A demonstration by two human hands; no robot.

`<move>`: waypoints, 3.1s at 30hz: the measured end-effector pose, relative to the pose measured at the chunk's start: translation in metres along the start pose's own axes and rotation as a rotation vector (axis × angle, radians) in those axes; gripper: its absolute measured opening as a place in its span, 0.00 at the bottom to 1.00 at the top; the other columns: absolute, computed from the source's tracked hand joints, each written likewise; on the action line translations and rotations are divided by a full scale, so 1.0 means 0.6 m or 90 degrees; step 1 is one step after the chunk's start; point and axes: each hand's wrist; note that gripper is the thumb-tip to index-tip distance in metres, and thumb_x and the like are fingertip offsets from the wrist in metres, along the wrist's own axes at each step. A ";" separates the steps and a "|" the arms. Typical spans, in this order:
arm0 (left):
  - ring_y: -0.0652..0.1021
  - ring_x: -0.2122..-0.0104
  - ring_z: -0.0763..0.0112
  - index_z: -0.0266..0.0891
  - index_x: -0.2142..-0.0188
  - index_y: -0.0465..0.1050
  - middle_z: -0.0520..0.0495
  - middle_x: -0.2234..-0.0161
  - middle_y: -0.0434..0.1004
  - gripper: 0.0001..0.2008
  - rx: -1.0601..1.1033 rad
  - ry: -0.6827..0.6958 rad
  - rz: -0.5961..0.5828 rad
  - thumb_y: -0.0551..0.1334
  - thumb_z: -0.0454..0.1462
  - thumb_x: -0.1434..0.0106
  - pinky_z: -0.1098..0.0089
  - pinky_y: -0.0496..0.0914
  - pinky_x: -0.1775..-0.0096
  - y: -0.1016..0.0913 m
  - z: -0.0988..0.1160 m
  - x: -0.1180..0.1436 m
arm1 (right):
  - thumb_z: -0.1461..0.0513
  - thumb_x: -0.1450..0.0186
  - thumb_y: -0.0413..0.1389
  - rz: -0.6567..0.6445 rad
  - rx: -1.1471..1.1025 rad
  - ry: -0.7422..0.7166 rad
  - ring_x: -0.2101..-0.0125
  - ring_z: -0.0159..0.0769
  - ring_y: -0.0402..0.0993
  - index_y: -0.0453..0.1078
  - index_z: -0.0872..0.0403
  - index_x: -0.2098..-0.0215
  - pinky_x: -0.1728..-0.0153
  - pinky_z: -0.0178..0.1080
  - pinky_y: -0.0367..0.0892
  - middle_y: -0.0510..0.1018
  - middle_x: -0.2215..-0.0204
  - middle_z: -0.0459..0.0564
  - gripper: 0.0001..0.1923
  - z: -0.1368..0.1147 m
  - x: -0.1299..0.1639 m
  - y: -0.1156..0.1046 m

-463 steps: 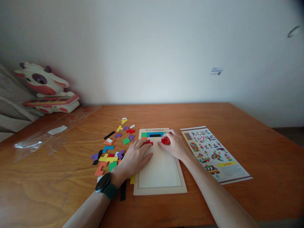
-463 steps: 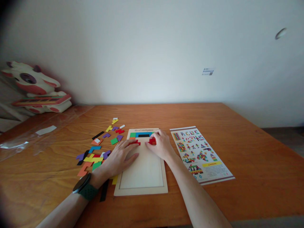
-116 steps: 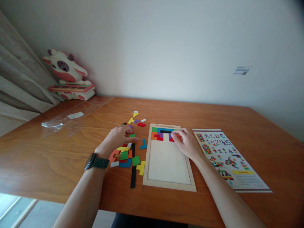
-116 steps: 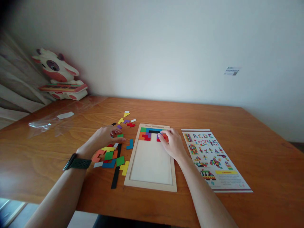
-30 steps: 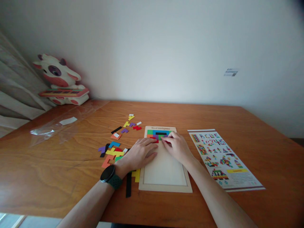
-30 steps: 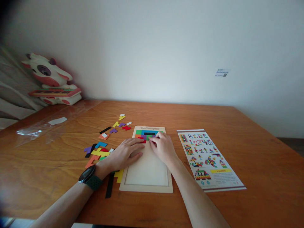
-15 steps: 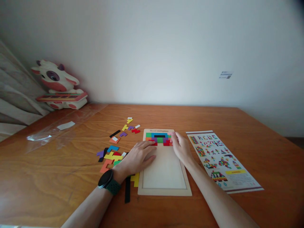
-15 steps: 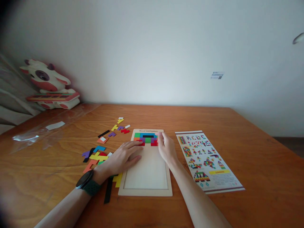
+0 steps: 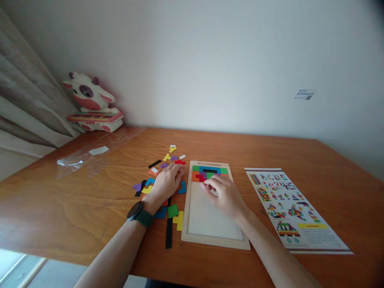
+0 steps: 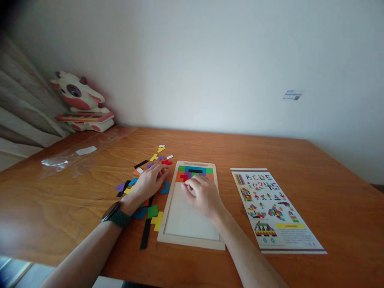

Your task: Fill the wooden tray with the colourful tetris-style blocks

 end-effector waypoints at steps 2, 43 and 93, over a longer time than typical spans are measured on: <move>0.79 0.63 0.64 0.39 0.54 0.74 0.43 0.59 0.79 0.10 0.029 -0.002 0.012 0.56 0.34 0.31 0.67 0.73 0.61 0.007 -0.002 0.000 | 0.59 0.29 0.55 -0.057 -0.026 -0.044 0.67 0.36 0.73 0.75 0.52 0.65 0.62 0.39 0.64 0.78 0.69 0.48 0.09 -0.036 0.000 0.015; 0.67 0.83 0.79 0.41 0.65 0.67 0.58 0.80 0.66 0.07 1.255 -0.362 0.570 0.61 0.40 0.42 0.74 0.61 0.78 -0.110 -0.109 -0.009 | 0.64 0.46 0.72 -0.181 -0.279 0.283 0.63 0.37 0.75 0.74 0.51 0.61 0.54 0.44 0.61 0.82 0.66 0.44 0.17 -0.138 0.008 0.064; 0.66 0.83 0.75 0.42 0.71 0.61 0.55 0.81 0.62 0.11 1.277 -0.339 0.472 0.57 0.46 0.43 0.71 0.62 0.78 -0.107 -0.086 -0.010 | 0.57 0.29 0.51 0.062 -0.056 0.164 0.60 0.41 0.76 0.74 0.51 0.54 0.56 0.45 0.72 0.79 0.60 0.53 0.12 0.099 0.018 -0.013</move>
Point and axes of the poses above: each hand's wrist, its own x-axis away from the middle knuckle, its own y-axis out of the palm, z = x × y
